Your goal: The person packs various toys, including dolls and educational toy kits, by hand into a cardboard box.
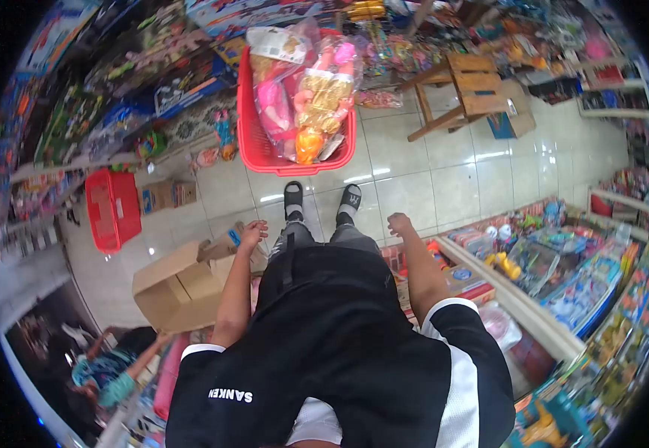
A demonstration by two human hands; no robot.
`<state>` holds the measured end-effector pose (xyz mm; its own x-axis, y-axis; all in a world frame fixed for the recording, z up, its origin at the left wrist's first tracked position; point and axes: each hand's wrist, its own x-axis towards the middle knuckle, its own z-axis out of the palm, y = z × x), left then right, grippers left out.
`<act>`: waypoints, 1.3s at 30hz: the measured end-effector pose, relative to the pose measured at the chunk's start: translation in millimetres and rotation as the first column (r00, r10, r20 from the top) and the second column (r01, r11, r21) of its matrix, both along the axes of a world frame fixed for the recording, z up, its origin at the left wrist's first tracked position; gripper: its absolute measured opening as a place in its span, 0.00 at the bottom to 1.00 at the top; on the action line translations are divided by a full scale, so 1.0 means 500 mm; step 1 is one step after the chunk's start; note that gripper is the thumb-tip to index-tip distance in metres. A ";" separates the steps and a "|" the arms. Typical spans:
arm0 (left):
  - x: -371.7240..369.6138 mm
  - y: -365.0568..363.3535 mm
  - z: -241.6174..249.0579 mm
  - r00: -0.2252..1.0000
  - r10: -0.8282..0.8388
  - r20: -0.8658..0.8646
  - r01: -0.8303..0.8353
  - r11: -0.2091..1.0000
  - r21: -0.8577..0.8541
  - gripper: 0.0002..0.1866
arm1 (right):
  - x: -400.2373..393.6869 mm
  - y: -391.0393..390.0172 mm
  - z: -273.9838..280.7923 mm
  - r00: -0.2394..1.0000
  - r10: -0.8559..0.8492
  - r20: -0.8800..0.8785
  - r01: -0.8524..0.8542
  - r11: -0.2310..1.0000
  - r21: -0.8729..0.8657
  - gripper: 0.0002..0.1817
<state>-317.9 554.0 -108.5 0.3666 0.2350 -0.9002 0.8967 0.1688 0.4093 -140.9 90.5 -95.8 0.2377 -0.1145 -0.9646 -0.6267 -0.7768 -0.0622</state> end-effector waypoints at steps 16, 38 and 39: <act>-0.507 -0.134 -0.137 0.885 0.460 -0.077 -0.463 0.886 -0.036 0.17 | 0.106 0.278 -0.002 0.848 0.503 0.165 -0.510 0.860 -0.004 0.17; -0.790 -0.052 -0.089 0.049 0.926 0.374 -0.643 -0.257 0.722 0.34 | -0.558 1.163 -0.144 0.044 0.703 0.710 -0.973 -0.131 0.190 0.40; -0.809 -0.051 -0.107 0.028 0.925 0.378 -0.626 -0.279 0.728 0.34 | -0.591 1.198 -0.145 0.065 0.725 0.686 -0.969 -0.117 0.216 0.47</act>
<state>-722.3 528.3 -161.8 -0.8386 0.5049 -0.2047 0.2381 0.6775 0.6959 -436.4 689.6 -168.2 -0.1022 0.8406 -0.5320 0.6971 -0.3210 -0.6411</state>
